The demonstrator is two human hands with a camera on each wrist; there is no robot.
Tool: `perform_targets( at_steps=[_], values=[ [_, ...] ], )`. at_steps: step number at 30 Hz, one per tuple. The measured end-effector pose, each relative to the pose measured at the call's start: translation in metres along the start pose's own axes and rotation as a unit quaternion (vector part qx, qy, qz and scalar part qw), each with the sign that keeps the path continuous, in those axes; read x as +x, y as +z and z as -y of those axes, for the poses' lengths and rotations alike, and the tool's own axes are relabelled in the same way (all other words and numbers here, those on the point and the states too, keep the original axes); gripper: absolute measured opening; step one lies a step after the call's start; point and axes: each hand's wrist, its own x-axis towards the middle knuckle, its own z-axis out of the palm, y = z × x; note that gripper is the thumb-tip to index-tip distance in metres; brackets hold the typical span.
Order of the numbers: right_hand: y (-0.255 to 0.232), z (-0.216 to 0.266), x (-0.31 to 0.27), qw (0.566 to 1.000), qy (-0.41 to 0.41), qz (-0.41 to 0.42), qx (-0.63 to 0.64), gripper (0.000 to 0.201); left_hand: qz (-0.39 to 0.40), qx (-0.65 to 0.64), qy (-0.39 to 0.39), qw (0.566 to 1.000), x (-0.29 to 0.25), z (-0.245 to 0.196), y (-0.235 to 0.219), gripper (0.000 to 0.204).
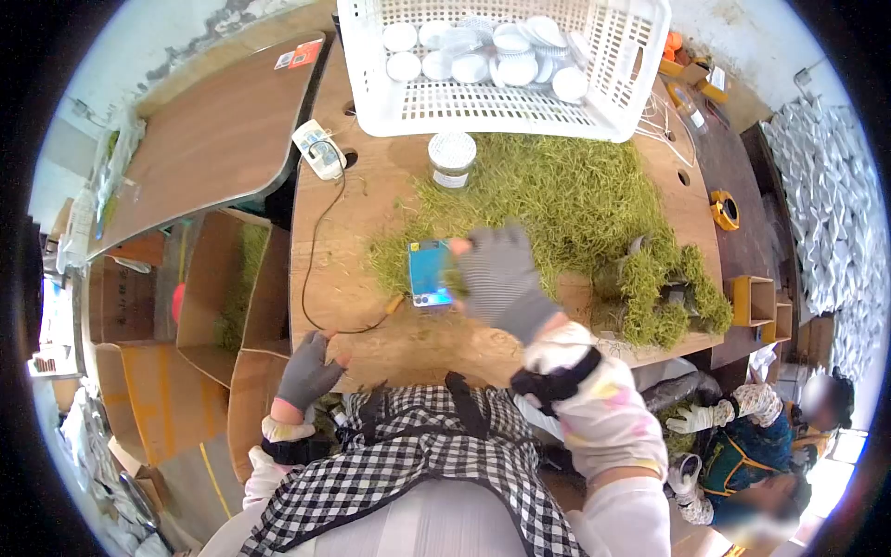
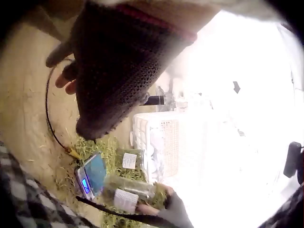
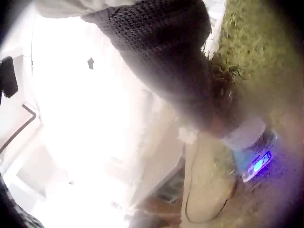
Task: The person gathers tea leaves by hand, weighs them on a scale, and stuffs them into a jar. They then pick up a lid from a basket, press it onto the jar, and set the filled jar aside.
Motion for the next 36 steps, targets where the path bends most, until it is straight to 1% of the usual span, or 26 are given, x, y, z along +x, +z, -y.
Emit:
perform_targets(
  at_steps=[2, 3, 5, 6, 7, 8, 9, 10, 11, 12, 14, 15, 17, 18, 20, 21, 23, 24, 26, 27, 28, 29, 31, 33, 35, 36],
  values=[
    [0.014, 0.022, 0.015, 0.996, -0.087, -0.031, 0.006, 0.065, -0.003, 0.005, 0.018, 1.0, 0.004, -0.002, 0.002, 0.058],
    [0.021, 0.024, 0.018, 0.996, -0.089, -0.031, 0.006, 0.065, -0.004, 0.005, 0.016, 1.0, 0.003, -0.004, 0.002, 0.058],
    [0.032, 0.027, 0.026, 0.993, -0.111, -0.046, -0.008, 0.059, -0.02, 0.003, 0.012, 1.0, -0.001, -0.006, -0.001, 0.057],
    [0.021, 0.025, 0.03, 0.992, -0.114, -0.045, -0.009, 0.059, -0.023, 0.001, 0.01, 1.0, -0.003, 0.0, 0.0, 0.057],
    [0.002, 0.017, 0.032, 0.998, -0.045, 0.025, -0.022, 0.055, -0.035, -0.004, 0.019, 0.999, -0.005, 0.009, 0.004, 0.057],
    [-0.01, 0.007, 0.032, 0.994, 0.026, 0.096, -0.037, 0.052, -0.048, -0.01, 0.027, 0.998, -0.008, 0.017, 0.008, 0.057],
    [-0.006, -0.013, 0.028, 0.994, 0.022, 0.099, -0.042, 0.052, -0.049, -0.016, 0.025, 0.998, -0.011, 0.023, 0.01, 0.057],
    [0.003, -0.037, 0.022, 0.993, 0.055, 0.052, -0.088, 0.05, -0.047, -0.005, 0.016, 0.999, -0.013, 0.028, 0.012, 0.056],
    [0.006, -0.051, 0.021, 0.987, 0.089, 0.003, -0.134, 0.049, -0.045, 0.007, 0.01, 0.999, -0.011, 0.03, 0.013, 0.056],
    [0.001, -0.049, 0.022, 0.986, 0.088, 0.003, -0.139, 0.049, -0.047, 0.003, 0.011, 0.999, -0.009, 0.03, 0.013, 0.056],
    [-0.005, -0.039, 0.021, 0.992, 0.084, -0.015, -0.095, 0.067, -0.017, 0.0, -0.021, 1.0, -0.006, 0.027, 0.012, 0.055],
    [-0.008, -0.026, 0.023, 0.992, 0.084, -0.015, -0.096, 0.067, -0.017, -0.001, -0.02, 1.0, -0.004, 0.026, 0.013, 0.055],
    [-0.009, 0.006, 0.032, 0.997, 0.006, -0.038, -0.068, 0.058, -0.02, 0.002, -0.01, 1.0, 0.006, 0.018, 0.014, 0.054],
    [0.001, 0.017, 0.035, 0.997, 0.006, -0.039, -0.067, 0.058, -0.021, 0.003, -0.01, 1.0, 0.009, 0.013, 0.012, 0.054],
    [0.025, 0.031, 0.043, 0.996, -0.041, -0.073, -0.023, 0.065, -0.035, -0.002, 0.024, 0.999, 0.016, 0.0, 0.008, 0.053],
    [0.027, 0.035, 0.044, 0.996, -0.042, -0.074, -0.022, 0.065, -0.036, -0.001, 0.022, 0.999, 0.018, -0.002, 0.009, 0.053],
    [0.031, 0.041, 0.046, 1.0, -0.028, -0.007, 0.001, 0.081, -0.056, -0.018, 0.043, 0.997, 0.021, -0.004, 0.012, 0.052],
    [0.029, 0.043, 0.045, 1.0, -0.028, -0.006, 0.003, 0.081, -0.055, -0.016, 0.042, 0.997, 0.022, -0.008, 0.011, 0.052],
    [0.023, 0.041, 0.035, 0.999, 0.016, -0.031, 0.031, 0.098, -0.059, 0.008, 0.022, 0.998, 0.019, -0.016, 0.009, 0.047],
    [0.018, 0.036, 0.029, 0.999, 0.02, -0.027, 0.034, 0.098, -0.053, 0.009, 0.021, 0.998, 0.018, -0.011, 0.012, 0.047],
    [0.011, 0.025, 0.024, 0.987, 0.064, -0.053, 0.134, 0.102, -0.064, -0.003, 0.036, 0.997, 0.018, -0.005, 0.016, 0.046],
    [0.008, 0.012, 0.018, 0.964, 0.108, -0.079, 0.231, 0.106, -0.076, -0.017, 0.05, 0.996, 0.018, 0.001, 0.02, 0.046],
    [0.024, -0.022, -0.002, 0.94, 0.135, -0.167, 0.266, 0.096, -0.075, -0.026, 0.045, 0.996, 0.018, 0.005, 0.022, 0.046],
    [0.035, -0.045, -0.033, 0.912, 0.212, -0.118, 0.331, 0.076, -0.073, -0.033, 0.04, 0.996, 0.018, 0.007, 0.021, 0.047],
    [0.076, -0.069, -0.067, 0.913, 0.239, 0.001, 0.331, 0.056, -0.064, -0.017, 0.041, 0.997, 0.022, 0.006, 0.019, 0.048],
    [0.092, -0.067, -0.077, 0.899, 0.253, 0.092, 0.346, 0.052, -0.063, -0.015, 0.039, 0.997, 0.023, 0.005, 0.018, 0.048]
  ],
)
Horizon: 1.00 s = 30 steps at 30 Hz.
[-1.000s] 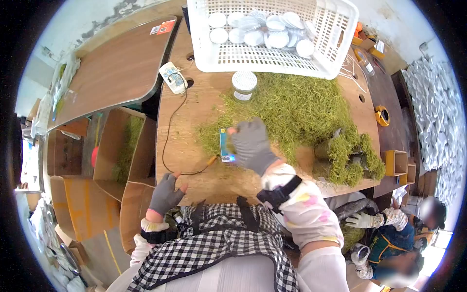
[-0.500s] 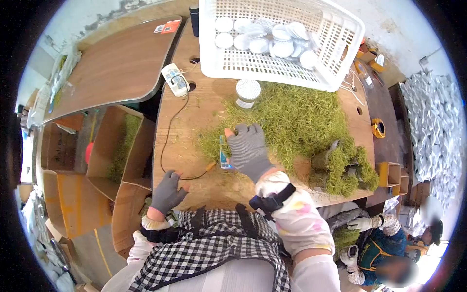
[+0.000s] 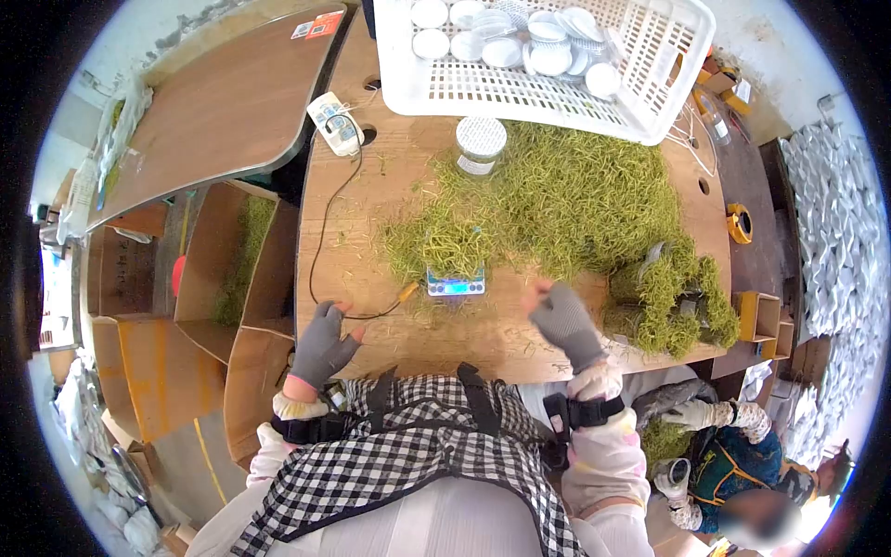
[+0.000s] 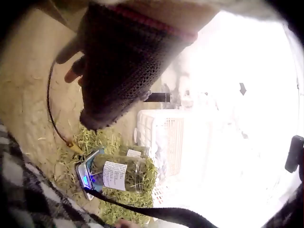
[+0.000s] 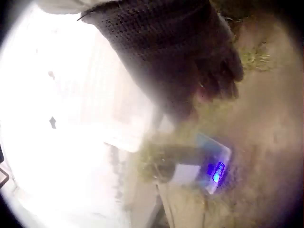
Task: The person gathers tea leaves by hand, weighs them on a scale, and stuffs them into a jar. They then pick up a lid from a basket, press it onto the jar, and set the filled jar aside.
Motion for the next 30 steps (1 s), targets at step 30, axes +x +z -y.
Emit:
perform_targets(
  at_steps=[30],
  values=[
    [0.02, -0.002, 0.056, 0.952, -0.097, -0.127, -0.26, 0.086, 0.091, 0.146, 0.034, 0.984, 0.121, -0.052, 0.033, 0.043]
  ],
)
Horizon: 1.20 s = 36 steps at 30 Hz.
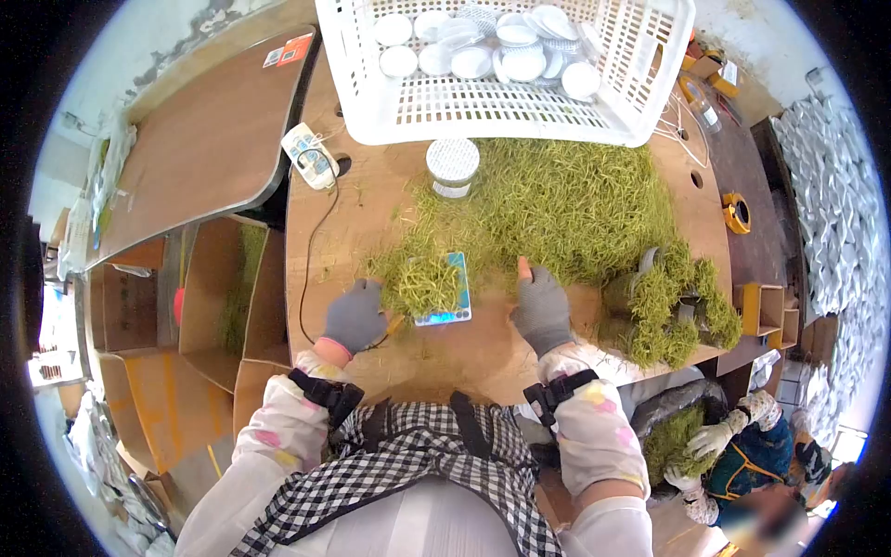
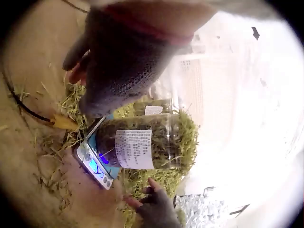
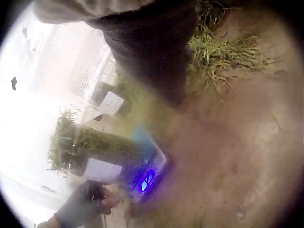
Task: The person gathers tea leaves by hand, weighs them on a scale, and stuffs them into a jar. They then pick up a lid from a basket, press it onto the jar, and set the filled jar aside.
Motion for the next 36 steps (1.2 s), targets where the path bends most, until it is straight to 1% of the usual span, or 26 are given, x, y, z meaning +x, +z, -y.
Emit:
perform_targets(
  at_steps=[1, 3, 5, 6, 8, 10, 12, 14, 15, 16, 17, 19, 20, 21, 23, 24, 25, 26, 27, 29, 30, 31, 32, 33, 35, 36],
  values=[
    [0.005, 0.001, 0.008, 0.999, -0.018, -0.005, -0.033, 0.087, 0.003, 0.007, -0.002, 1.0, 0.008, 0.0, 0.003, 0.044],
    [0.011, 0.005, 0.026, 0.999, -0.018, 0.011, -0.028, 0.087, 0.009, 0.019, -0.005, 1.0, 0.023, 0.001, 0.005, 0.046],
    [0.015, 0.014, 0.044, 0.999, -0.019, 0.031, -0.021, 0.086, 0.004, -0.021, 0.006, 1.0, 0.035, 0.004, 0.007, 0.051],
    [0.011, 0.021, 0.052, 0.999, -0.026, 0.034, -0.021, 0.083, 0.01, -0.019, 0.004, 1.0, 0.04, 0.005, 0.008, 0.051],
    [0.008, 0.031, 0.072, 0.998, -0.034, 0.041, -0.019, 0.08, -0.016, -0.081, 0.041, 0.996, 0.052, 0.004, 0.008, 0.056],
    [0.01, 0.037, 0.092, 0.996, -0.047, 0.073, -0.022, 0.069, -0.011, -0.085, 0.044, 0.995, 0.068, 0.003, 0.009, 0.055],
    [0.011, 0.037, 0.111, 0.994, -0.057, 0.093, -0.028, 0.065, -0.006, -0.09, 0.048, 0.995, 0.085, 0.001, 0.007, 0.054],
    [0.013, 0.036, 0.123, 0.991, -0.066, 0.113, -0.034, 0.062, -0.01, -0.085, 0.057, 0.995, 0.104, -0.004, 0.002, 0.044],
    [0.011, 0.037, 0.128, 0.991, -0.052, 0.119, -0.005, 0.057, -0.007, -0.086, 0.057, 0.995, 0.114, -0.005, 0.001, 0.044],
    [0.008, 0.037, 0.131, 0.991, -0.038, 0.125, 0.024, 0.053, -0.007, -0.082, 0.073, 0.994, 0.123, -0.007, 0.001, 0.041],
    [0.006, 0.038, 0.132, 0.991, -0.037, 0.128, 0.023, 0.053, -0.007, -0.078, 0.09, 0.993, 0.132, -0.01, 0.001, 0.039],
    [-0.003, 0.045, 0.135, 0.986, -0.026, 0.107, 0.121, 0.046, -0.01, -0.11, 0.102, 0.989, 0.146, -0.021, 0.004, 0.036],
    [-0.002, 0.048, 0.136, 0.986, -0.024, 0.11, 0.119, 0.046, -0.015, -0.139, 0.113, 0.984, 0.152, -0.027, 0.006, 0.035],
    [0.0, 0.051, 0.139, 0.987, -0.034, 0.097, 0.125, 0.046, -0.013, -0.142, 0.113, 0.983, 0.161, -0.033, 0.009, 0.035],
    [0.003, 0.055, 0.144, 0.987, -0.042, 0.086, 0.129, 0.045, 0.064, -0.197, 0.106, 0.972, 0.174, -0.044, 0.014, 0.033],
    [0.009, 0.055, 0.148, 0.988, -0.059, 0.093, 0.107, 0.045, 0.066, -0.199, 0.107, 0.972, 0.175, -0.045, 0.013, 0.033],
    [0.014, 0.054, 0.151, 0.988, -0.077, 0.1, 0.085, 0.045, 0.083, -0.243, 0.098, 0.961, 0.174, -0.046, 0.012, 0.033],
    [0.017, 0.052, 0.153, 0.988, -0.077, 0.1, 0.085, 0.045, 0.1, -0.287, 0.09, 0.949, 0.173, -0.046, 0.01, 0.033],
    [0.017, 0.047, 0.154, 0.988, -0.082, 0.096, 0.083, 0.041, 0.099, -0.286, 0.09, 0.949, 0.17, -0.042, 0.01, 0.033],
    [0.017, 0.038, 0.147, 0.988, -0.086, 0.091, 0.085, 0.037, 0.044, -0.366, 0.15, 0.917, 0.156, -0.025, 0.007, 0.036],
    [0.007, 0.037, 0.139, 0.987, -0.07, 0.06, 0.132, 0.033, 0.043, -0.365, 0.149, 0.918, 0.145, -0.015, 0.004, 0.036],
    [-0.001, 0.035, 0.131, 0.982, -0.056, 0.028, 0.178, 0.03, 0.022, -0.357, 0.157, 0.921, 0.131, -0.005, 0.0, 0.041],
    [-0.007, 0.03, 0.125, 0.98, -0.047, -0.001, 0.192, 0.03, -0.001, -0.349, 0.165, 0.922, 0.116, 0.004, -0.005, 0.047],
    [-0.018, 0.027, 0.116, 0.981, -0.052, -0.003, 0.189, 0.03, -0.007, -0.35, 0.166, 0.922, 0.097, 0.013, -0.014, 0.047],
    [-0.048, 0.026, 0.092, 0.954, 0.014, -0.061, 0.292, 0.032, 0.034, -0.31, 0.16, 0.936, 0.055, 0.02, -0.033, 0.074],
    [-0.061, 0.032, 0.078, 0.956, 0.01, -0.063, 0.287, 0.032, 0.029, -0.313, 0.163, 0.935, 0.036, 0.012, -0.039, 0.074]
  ],
)
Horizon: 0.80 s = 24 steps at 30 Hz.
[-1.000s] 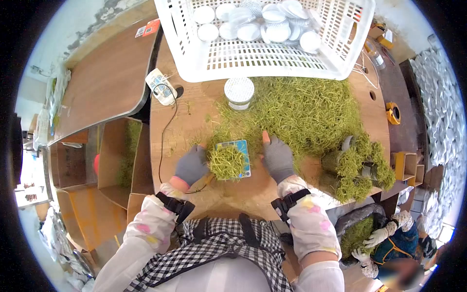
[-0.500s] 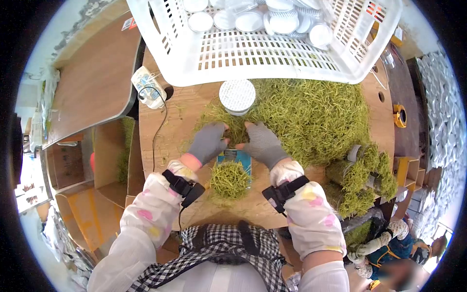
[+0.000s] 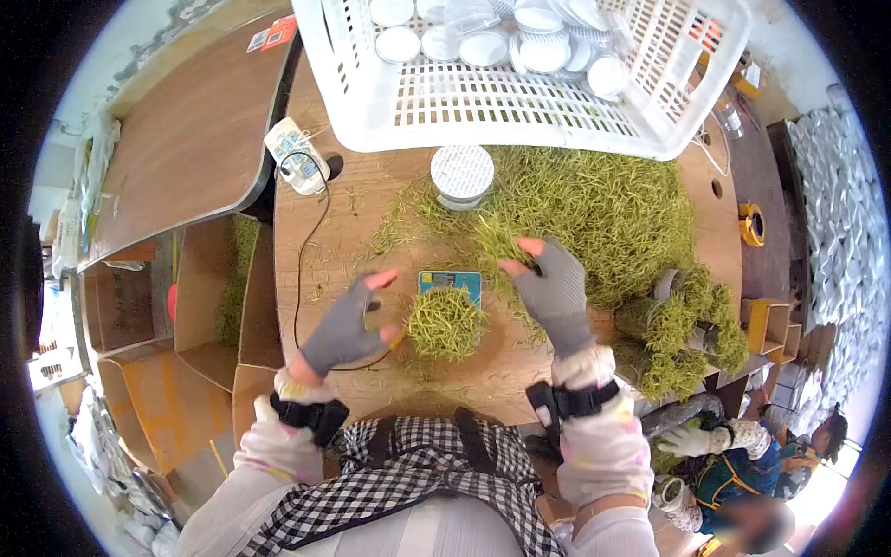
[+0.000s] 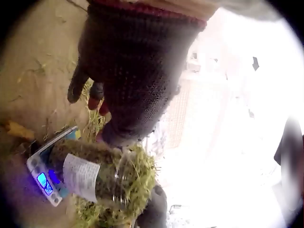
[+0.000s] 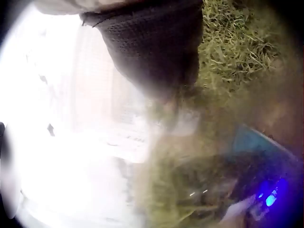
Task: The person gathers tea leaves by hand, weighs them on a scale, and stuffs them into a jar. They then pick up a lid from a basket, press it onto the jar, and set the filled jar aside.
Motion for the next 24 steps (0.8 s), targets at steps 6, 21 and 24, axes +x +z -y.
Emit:
perform_targets(
  at_steps=[6, 21, 24],
  values=[
    [0.006, 0.071, -0.061, 0.99, -0.135, -0.024, -0.019, 0.033, -0.145, 0.05, 0.122, 0.981, -0.025, -0.056, 0.053, 0.108],
    [0.043, 0.076, -0.095, 0.95, -0.154, -0.05, -0.268, 0.042, -0.216, 0.207, 0.158, 0.941, -0.02, -0.062, 0.078, 0.067],
    [0.05, 0.064, -0.086, 0.959, -0.109, -0.006, -0.263, 0.04, -0.169, 0.232, 0.134, 0.948, -0.013, -0.067, 0.07, 0.065]
  ],
)
